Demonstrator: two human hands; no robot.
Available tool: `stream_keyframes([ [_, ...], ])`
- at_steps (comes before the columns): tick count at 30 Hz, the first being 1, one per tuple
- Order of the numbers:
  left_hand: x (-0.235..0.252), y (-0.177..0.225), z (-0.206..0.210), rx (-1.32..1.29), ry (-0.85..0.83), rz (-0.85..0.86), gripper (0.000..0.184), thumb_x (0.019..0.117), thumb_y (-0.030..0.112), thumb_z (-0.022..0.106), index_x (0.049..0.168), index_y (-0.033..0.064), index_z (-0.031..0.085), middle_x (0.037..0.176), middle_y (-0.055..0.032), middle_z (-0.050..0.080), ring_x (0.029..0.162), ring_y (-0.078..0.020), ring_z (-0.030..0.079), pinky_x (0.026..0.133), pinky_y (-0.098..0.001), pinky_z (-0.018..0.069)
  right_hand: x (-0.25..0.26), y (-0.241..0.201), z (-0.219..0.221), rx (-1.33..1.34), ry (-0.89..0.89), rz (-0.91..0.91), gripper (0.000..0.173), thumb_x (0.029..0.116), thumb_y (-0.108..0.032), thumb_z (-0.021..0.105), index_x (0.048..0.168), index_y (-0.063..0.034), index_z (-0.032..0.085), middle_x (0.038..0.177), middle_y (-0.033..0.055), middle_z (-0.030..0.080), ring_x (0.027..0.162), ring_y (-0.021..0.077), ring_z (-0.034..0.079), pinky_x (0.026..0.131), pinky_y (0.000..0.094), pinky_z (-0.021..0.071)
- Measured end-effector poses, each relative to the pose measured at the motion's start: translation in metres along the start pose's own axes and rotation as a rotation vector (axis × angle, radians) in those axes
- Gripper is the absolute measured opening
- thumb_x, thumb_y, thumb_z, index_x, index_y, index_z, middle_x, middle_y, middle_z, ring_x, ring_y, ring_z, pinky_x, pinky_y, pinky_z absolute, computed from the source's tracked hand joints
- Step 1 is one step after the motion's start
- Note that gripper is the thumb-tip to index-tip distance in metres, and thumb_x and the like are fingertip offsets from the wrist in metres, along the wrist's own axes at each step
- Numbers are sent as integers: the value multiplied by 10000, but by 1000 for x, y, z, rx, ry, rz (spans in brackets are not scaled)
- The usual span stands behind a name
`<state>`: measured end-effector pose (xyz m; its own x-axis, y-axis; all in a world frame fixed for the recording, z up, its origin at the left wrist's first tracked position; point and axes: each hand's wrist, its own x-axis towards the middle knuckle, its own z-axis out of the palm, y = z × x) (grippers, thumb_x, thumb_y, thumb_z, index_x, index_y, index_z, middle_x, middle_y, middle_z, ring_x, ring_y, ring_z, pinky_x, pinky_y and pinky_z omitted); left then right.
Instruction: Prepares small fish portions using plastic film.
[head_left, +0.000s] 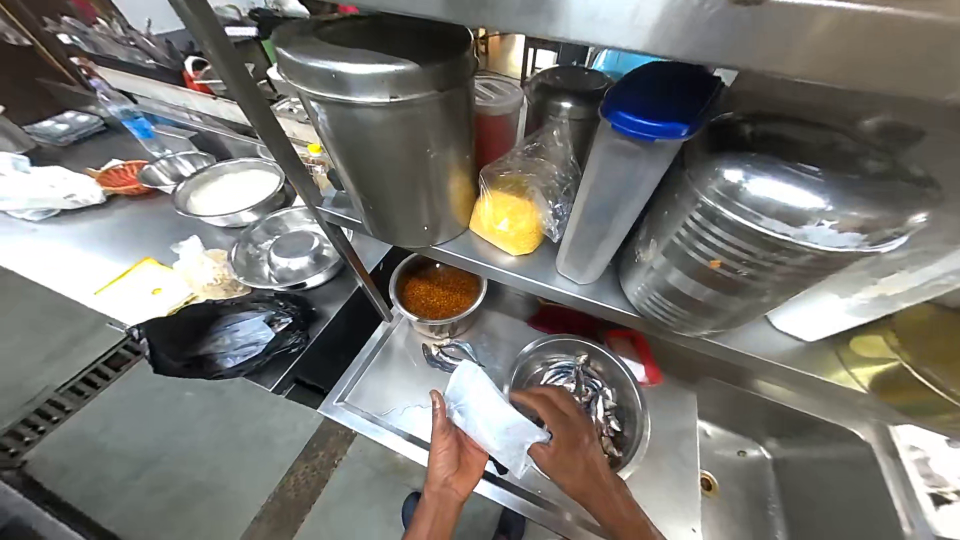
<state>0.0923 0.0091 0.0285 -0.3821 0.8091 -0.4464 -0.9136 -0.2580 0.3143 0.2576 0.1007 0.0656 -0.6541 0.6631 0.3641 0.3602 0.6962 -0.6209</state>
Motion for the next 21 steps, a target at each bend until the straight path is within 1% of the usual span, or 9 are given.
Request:
stream_keyframes([
  [2,3,0,-4,17,50,-8,741,1007,706,286,1408,119,496,1220,-186,676,1104,-325,685,904,-553,579,-1,2,5,22,51,-100,263,826,-116,732,1055,-230,791,1090,-44,735,1046,96,690,872,319,619],
  [4,6,-1,-8,48,126,-25,704,1034,666,258,1372,99,503,1171,-195,684,1046,-332,700,860,-546,594,-1,-1,4,58,113,-149,168,874,-123,722,1003,-206,789,1045,-40,732,995,78,694,841,283,624],
  [7,5,-4,-13,71,177,-40,694,1042,651,241,1368,95,497,1152,-190,688,1022,-326,706,849,-529,601,-1,-2,2,93,76,-114,227,837,-129,746,1045,-210,785,1082,-38,724,986,78,691,806,277,626],
  [9,4,-3,-14,81,205,-35,727,1024,688,235,1370,105,498,1146,-179,691,1019,-316,705,846,-535,599,2,1,-9,170,-130,-23,431,784,-175,810,1205,-234,744,1228,-37,684,1046,83,675,834,294,628],
  [11,1,3,-13,72,224,-17,777,994,743,207,1365,124,492,1133,-154,694,1009,-295,706,832,-523,602,10,13,-28,253,-269,41,517,809,-294,856,1297,-229,700,1293,-30,665,1060,95,681,849,314,628],
  [13,-3,12,-16,46,198,25,815,975,773,178,1393,139,474,1158,-133,692,1037,-272,702,848,-511,601,13,35,-49,250,-236,119,453,845,-363,845,1256,-218,722,1218,-36,700,997,98,702,818,329,636],
  [16,-12,24,-27,-40,142,89,789,985,754,179,1380,143,485,1170,-121,693,1045,-255,708,851,-489,610,10,80,-62,104,-69,294,266,910,-271,791,1159,-192,745,1102,-17,729,864,118,714,731,365,632],
  [18,-16,27,-35,-96,117,98,768,990,745,223,1361,131,498,1175,-140,693,1059,-280,706,862,-526,603,7,118,-47,-73,-90,383,168,940,-224,750,1092,-152,753,1042,33,738,870,176,721,793,442,620],
  [21,-24,28,-37,-103,105,87,790,981,757,228,1390,134,491,1218,-150,685,1108,-295,693,894,-547,590,1,159,-12,-295,-484,534,206,970,-291,668,1096,-160,765,1083,87,743,1039,287,703,943,572,551],
])
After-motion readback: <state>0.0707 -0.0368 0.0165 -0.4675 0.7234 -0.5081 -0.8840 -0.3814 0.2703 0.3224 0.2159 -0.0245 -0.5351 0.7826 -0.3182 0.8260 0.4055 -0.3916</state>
